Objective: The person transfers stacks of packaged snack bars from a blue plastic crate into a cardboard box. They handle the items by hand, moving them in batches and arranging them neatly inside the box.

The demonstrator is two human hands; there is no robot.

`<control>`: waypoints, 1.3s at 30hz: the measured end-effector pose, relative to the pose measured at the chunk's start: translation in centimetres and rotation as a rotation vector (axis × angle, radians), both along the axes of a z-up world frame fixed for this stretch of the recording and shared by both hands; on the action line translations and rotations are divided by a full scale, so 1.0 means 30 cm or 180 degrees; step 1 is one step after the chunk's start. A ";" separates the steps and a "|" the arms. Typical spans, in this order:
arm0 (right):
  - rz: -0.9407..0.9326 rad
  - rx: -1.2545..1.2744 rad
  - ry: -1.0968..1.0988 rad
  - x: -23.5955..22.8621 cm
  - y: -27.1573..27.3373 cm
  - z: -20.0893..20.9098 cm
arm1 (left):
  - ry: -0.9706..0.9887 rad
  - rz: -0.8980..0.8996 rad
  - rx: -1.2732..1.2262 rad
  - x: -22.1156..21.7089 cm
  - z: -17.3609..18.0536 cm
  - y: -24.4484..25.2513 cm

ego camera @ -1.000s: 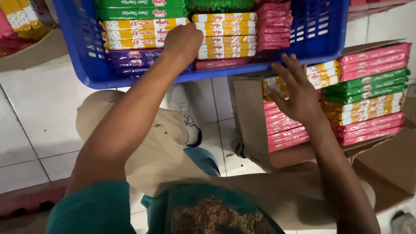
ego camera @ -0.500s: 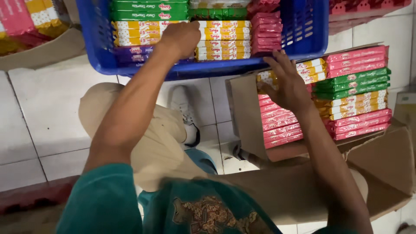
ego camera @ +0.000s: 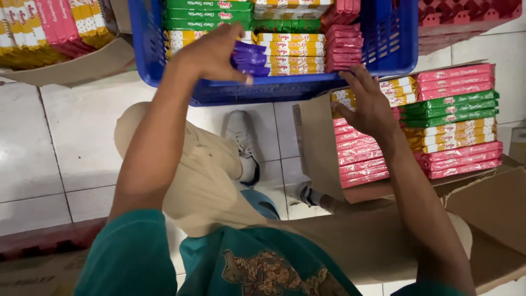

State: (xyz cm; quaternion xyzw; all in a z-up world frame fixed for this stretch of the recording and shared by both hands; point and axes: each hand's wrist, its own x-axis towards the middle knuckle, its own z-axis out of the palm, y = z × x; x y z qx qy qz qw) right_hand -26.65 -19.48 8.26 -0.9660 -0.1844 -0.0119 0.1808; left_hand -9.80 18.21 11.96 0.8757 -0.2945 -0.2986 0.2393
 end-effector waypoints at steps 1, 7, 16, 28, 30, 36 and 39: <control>0.0002 -0.0007 -0.0007 0.000 0.002 -0.001 | -0.0007 0.0002 -0.0007 -0.009 0.007 -0.014; 0.0003 -0.0023 -0.0103 -0.001 -0.005 -0.014 | -0.0144 -0.0126 -0.0115 0.016 -0.106 -0.049; -0.0091 -0.0028 0.0147 -0.004 -0.009 -0.018 | -0.0494 0.0081 0.0190 0.000 -0.026 0.026; 0.0068 0.0043 -0.0129 0.009 0.018 0.005 | -0.0600 0.0207 0.0901 -0.025 -0.010 0.189; -0.0097 -0.0032 0.0006 0.011 0.028 0.004 | -0.0844 0.0421 0.0563 -0.018 -0.028 0.191; 0.0108 0.0025 -0.0274 0.017 0.014 -0.025 | -0.1068 -0.0006 0.0786 -0.061 -0.027 0.134; 0.0092 0.0010 -0.0252 0.016 0.012 -0.033 | -0.0732 0.0035 0.1090 -0.091 0.000 0.099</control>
